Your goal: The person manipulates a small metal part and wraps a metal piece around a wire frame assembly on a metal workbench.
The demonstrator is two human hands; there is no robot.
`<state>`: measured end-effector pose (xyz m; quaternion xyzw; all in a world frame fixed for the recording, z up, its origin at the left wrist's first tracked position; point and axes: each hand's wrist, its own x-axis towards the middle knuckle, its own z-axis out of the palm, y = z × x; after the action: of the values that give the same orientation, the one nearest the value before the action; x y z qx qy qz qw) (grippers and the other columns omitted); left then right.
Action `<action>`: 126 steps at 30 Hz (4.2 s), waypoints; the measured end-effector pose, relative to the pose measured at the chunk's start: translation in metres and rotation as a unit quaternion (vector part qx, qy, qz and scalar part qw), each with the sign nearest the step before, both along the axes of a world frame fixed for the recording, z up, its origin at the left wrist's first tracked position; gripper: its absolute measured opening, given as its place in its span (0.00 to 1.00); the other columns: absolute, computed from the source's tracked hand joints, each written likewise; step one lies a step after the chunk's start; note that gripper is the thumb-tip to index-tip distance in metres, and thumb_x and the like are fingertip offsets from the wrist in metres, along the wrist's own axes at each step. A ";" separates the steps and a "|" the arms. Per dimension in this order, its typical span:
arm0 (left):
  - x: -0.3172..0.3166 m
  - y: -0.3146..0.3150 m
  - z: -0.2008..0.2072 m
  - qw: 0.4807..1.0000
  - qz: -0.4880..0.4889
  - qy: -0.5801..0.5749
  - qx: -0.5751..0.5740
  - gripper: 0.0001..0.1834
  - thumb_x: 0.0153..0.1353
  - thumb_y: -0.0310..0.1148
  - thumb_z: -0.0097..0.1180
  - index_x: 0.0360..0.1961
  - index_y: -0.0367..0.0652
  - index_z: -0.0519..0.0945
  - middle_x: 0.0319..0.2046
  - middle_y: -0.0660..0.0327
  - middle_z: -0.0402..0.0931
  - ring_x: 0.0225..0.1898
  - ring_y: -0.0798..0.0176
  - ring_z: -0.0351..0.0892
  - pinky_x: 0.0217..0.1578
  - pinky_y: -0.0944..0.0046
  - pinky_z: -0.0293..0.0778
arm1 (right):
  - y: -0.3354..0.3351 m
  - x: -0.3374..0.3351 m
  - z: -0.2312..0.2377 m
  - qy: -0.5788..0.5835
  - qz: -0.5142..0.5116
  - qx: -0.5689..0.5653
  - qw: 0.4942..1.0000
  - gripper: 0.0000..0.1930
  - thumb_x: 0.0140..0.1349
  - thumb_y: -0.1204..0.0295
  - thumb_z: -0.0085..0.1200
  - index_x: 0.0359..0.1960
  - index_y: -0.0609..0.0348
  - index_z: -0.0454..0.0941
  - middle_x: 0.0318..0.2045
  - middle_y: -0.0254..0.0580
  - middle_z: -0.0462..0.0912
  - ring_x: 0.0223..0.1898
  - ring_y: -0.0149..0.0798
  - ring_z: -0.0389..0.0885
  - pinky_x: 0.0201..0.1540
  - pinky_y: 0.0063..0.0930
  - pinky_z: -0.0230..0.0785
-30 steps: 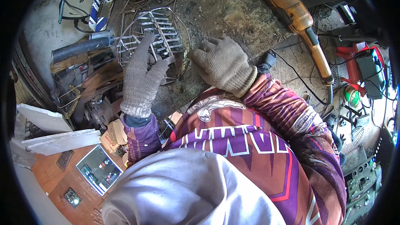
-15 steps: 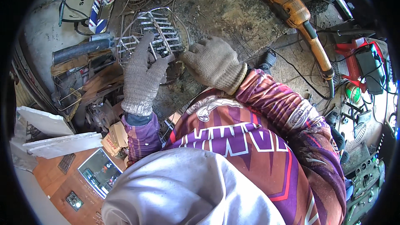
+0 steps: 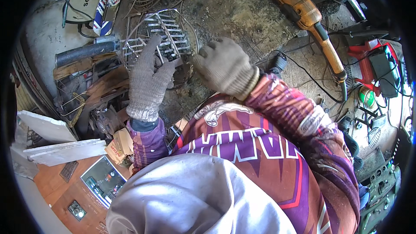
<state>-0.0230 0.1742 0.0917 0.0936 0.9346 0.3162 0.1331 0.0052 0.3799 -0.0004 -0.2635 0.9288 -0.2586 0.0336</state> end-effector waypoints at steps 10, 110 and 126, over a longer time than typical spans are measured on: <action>0.020 -0.009 0.001 0.999 -0.017 -0.032 -0.020 0.38 0.64 0.22 0.62 0.76 0.36 0.68 0.39 0.60 0.80 0.30 0.70 0.75 0.41 0.65 0.80 | 0.016 0.021 -0.009 0.124 -0.096 -0.204 0.966 0.13 0.59 0.64 0.65 0.45 0.51 0.87 0.33 0.38 0.85 0.38 0.48 0.86 0.41 0.46 0.78; 0.054 -0.163 -0.109 0.862 0.440 0.176 -0.180 0.35 0.71 0.52 0.61 0.67 0.33 0.76 0.65 0.40 0.76 0.67 0.35 0.73 0.68 0.45 0.68 | 0.020 -0.133 0.007 -0.061 -0.039 -0.324 0.943 0.16 0.70 0.63 0.64 0.53 0.59 0.86 0.38 0.43 0.90 0.41 0.38 0.89 0.46 0.32 0.80; 0.032 -0.170 -0.147 0.863 0.388 0.180 -0.269 0.28 0.73 0.47 0.51 0.55 0.28 0.79 0.55 0.32 0.78 0.59 0.28 0.74 0.61 0.37 0.69 | -0.010 -0.168 0.001 -0.265 -0.012 -0.349 0.899 0.14 0.67 0.63 0.69 0.48 0.57 0.88 0.40 0.38 0.91 0.43 0.32 0.89 0.50 0.30 0.82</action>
<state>0.0091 0.0043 -0.0549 -0.2611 0.9517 0.0564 -0.1513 -0.1623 0.3703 0.0006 -0.1691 0.7387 -0.6269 0.1810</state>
